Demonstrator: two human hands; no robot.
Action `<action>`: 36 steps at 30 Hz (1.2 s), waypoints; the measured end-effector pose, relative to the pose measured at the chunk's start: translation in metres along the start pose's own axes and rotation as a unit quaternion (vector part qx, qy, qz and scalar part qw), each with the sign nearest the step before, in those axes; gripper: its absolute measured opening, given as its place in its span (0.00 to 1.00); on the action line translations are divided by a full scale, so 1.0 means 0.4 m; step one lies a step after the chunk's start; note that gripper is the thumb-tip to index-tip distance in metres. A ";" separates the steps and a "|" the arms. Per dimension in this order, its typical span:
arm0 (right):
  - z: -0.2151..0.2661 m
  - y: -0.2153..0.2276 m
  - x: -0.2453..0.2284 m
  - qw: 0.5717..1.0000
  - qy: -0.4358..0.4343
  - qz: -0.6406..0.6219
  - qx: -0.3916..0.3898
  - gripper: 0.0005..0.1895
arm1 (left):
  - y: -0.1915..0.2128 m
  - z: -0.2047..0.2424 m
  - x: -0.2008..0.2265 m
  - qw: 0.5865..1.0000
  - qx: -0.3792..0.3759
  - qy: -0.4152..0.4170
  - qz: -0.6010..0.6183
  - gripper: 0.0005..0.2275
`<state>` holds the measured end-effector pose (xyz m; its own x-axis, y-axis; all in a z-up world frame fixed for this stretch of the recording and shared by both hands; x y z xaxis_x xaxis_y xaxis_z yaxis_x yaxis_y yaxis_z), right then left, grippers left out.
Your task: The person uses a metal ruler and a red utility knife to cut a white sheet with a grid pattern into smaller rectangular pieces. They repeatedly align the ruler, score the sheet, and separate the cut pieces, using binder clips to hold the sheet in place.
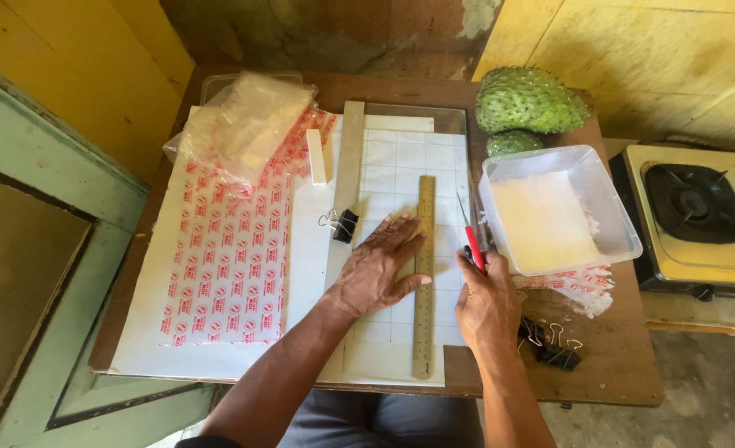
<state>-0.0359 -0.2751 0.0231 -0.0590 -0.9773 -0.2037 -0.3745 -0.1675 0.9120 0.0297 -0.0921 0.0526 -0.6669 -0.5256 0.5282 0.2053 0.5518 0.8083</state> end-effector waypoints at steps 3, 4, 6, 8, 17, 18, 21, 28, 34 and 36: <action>0.003 -0.012 0.005 1.000 -0.004 0.008 0.004 0.23 | 0.003 0.001 -0.001 1.000 0.006 0.013 0.002 0.28; 0.002 -0.013 0.006 1.000 -0.008 0.006 0.001 0.23 | 0.001 0.001 -0.004 1.000 0.010 0.016 -0.003 0.27; 0.002 -0.008 0.004 1.000 -0.012 0.004 -0.002 0.24 | -0.005 0.001 -0.006 1.000 0.013 0.018 -0.008 0.26; 0.000 0.003 -0.002 1.000 -0.022 -0.019 -0.002 0.25 | -0.005 0.003 -0.006 0.999 0.014 0.025 -0.014 0.27; 0.006 0.016 -0.011 0.999 0.007 -0.023 0.037 0.23 | 0.002 0.010 0.001 0.999 0.029 0.017 0.002 0.28; 0.006 0.008 -0.008 0.999 0.008 -0.024 0.039 0.23 | 0.000 0.009 -0.002 0.999 0.029 0.017 0.001 0.28; 0.013 -0.005 -0.004 0.997 0.024 -0.007 0.070 0.23 | 0.000 0.012 -0.003 0.999 0.039 0.011 0.003 0.28; 0.013 -0.018 0.005 0.990 0.042 -0.001 0.133 0.22 | -0.015 0.006 -0.020 0.998 0.063 0.000 -0.002 0.29; 0.033 -0.018 0.004 0.991 0.038 -0.005 0.127 0.23 | -0.040 0.041 -0.024 0.995 0.099 -0.019 -0.012 0.28; 0.000 -0.023 0.010 0.989 0.037 -0.009 0.142 0.23 | -0.026 0.007 -0.035 0.993 0.114 -0.035 -0.022 0.28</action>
<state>-0.0325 -0.2775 0.0139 0.0152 -0.9830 -0.1832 -0.6197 -0.1531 0.7698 0.0348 -0.0887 0.0360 -0.7216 -0.5098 0.4685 0.0131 0.6665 0.7454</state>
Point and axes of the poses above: each hand's wrist, its own z-axis away from the middle knuckle, its own y-axis out of the back of the hand, x = y × z, the point moved 5 cm from there along -z, towards the middle knuckle, and after that the axes turned 5 degrees about z, right-handed, at the moved point
